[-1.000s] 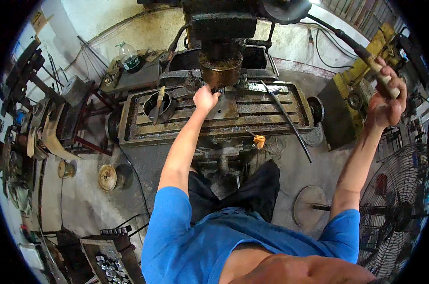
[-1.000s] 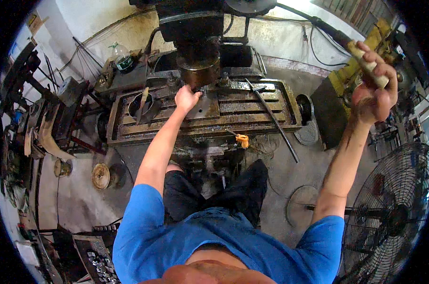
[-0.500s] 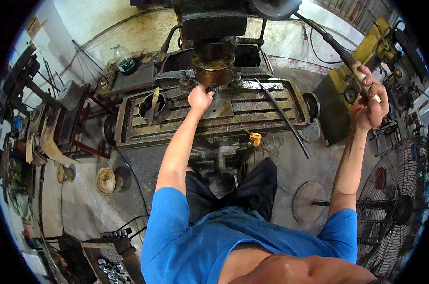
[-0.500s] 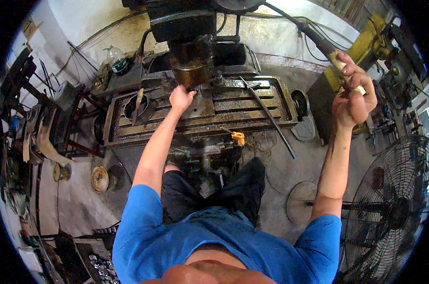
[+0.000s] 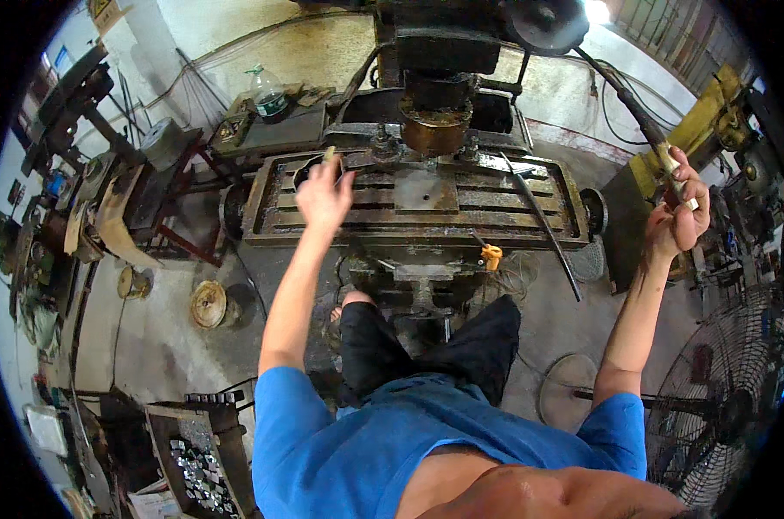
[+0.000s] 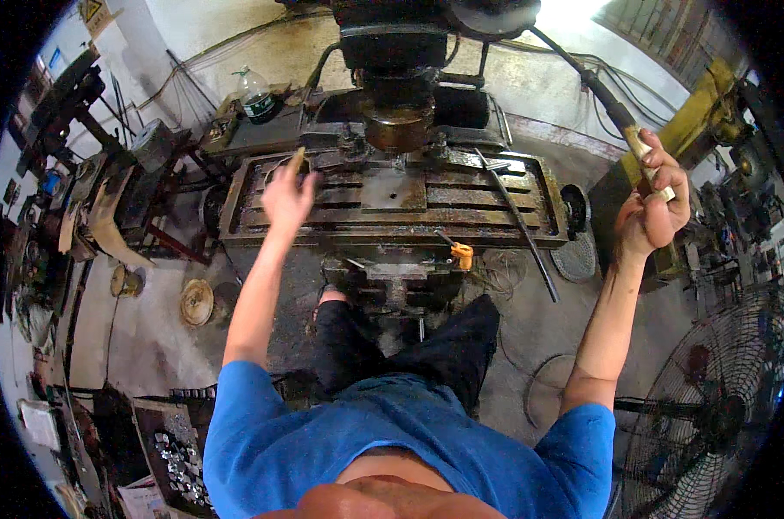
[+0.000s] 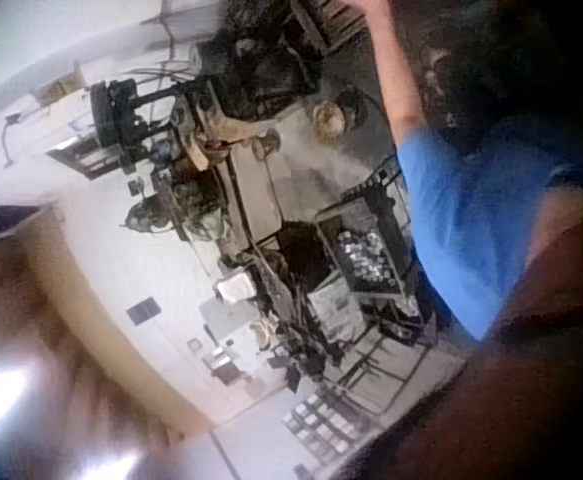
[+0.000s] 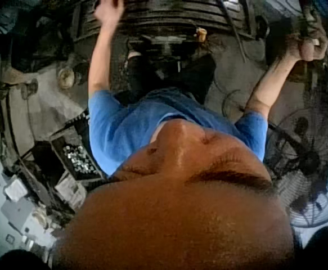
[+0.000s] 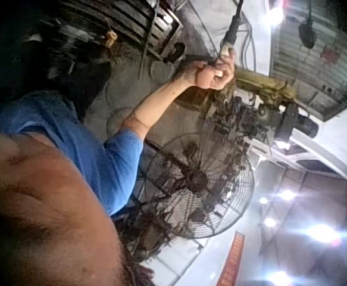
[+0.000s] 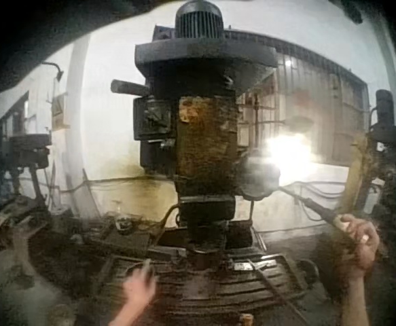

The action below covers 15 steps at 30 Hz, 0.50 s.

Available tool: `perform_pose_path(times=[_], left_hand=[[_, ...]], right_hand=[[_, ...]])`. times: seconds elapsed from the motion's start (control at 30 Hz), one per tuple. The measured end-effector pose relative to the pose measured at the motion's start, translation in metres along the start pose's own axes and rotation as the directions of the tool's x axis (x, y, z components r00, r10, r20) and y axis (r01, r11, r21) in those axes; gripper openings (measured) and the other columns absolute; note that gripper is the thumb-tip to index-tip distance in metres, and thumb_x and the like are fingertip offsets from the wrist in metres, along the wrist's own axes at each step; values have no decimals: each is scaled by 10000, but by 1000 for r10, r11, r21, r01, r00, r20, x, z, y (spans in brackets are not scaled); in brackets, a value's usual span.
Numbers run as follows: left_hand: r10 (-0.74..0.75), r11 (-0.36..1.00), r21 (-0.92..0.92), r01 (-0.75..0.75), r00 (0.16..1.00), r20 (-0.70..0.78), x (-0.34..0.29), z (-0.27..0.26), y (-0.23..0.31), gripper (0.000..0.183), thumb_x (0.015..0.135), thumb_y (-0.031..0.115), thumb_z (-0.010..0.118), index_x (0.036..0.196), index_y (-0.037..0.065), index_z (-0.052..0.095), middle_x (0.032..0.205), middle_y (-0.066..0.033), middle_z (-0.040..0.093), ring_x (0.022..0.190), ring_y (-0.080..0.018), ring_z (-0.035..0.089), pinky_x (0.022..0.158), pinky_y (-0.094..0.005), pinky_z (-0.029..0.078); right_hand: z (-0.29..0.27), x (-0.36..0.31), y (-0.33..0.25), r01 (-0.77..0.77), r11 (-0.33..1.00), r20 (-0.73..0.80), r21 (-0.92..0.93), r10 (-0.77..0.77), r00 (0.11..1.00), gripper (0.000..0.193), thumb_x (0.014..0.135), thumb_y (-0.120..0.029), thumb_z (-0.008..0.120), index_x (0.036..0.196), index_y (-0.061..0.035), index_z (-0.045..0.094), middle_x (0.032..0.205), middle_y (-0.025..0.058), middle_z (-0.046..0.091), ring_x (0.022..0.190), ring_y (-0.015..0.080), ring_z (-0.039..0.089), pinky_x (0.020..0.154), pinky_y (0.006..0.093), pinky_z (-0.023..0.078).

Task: The person picks up a metal part from a crate, secures it on a machine, operates the machine using a lever, uses a manual deburring tool on the part, and returns the part to the crate.

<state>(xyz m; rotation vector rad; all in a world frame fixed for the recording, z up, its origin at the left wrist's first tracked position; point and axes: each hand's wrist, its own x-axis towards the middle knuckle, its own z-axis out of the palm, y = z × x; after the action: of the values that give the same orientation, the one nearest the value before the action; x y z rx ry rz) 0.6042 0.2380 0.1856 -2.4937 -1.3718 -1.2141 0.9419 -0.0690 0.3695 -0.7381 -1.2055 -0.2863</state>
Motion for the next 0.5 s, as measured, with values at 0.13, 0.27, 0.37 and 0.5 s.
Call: perform_pose_path(times=[0.13,0.27,0.37,0.5], left_hand=[[42,949,303,-86,988,147,-17,-20,-53,455,796,396,550,1140,99,521,796,-121,593,628,-310,599,526,-421,464],[75,946,281,-162,952,296,-22,-4,-84,385,833,316,513,1132,74,528,696,-133,603,586,-324,597,526,-430,470],[-36,992,-112,64,972,233,-19,-6,-73,336,873,218,495,1144,21,523,632,-95,584,489,-220,566,436,-348,452],[-145,513,-688,513,842,520,-24,-7,8,316,891,164,485,1136,-31,527,556,-31,517,412,-91,475,365,-243,386]], right_hand=[[6,5,2,2,1000,-30,11,-2,1000,84,597,-56,425,676,-29,432,842,153,522,1045,419,477,960,574,267],[5,11,6,32,999,13,38,-32,999,99,597,-56,423,686,-13,437,847,166,531,1041,417,480,965,562,271],[3,7,8,42,997,-2,59,-42,999,101,602,-51,425,692,-9,438,854,171,538,1032,406,486,968,554,273],[7,-9,11,40,997,-78,58,-36,996,74,604,-41,425,672,-18,443,854,174,539,1030,393,492,971,541,269]])
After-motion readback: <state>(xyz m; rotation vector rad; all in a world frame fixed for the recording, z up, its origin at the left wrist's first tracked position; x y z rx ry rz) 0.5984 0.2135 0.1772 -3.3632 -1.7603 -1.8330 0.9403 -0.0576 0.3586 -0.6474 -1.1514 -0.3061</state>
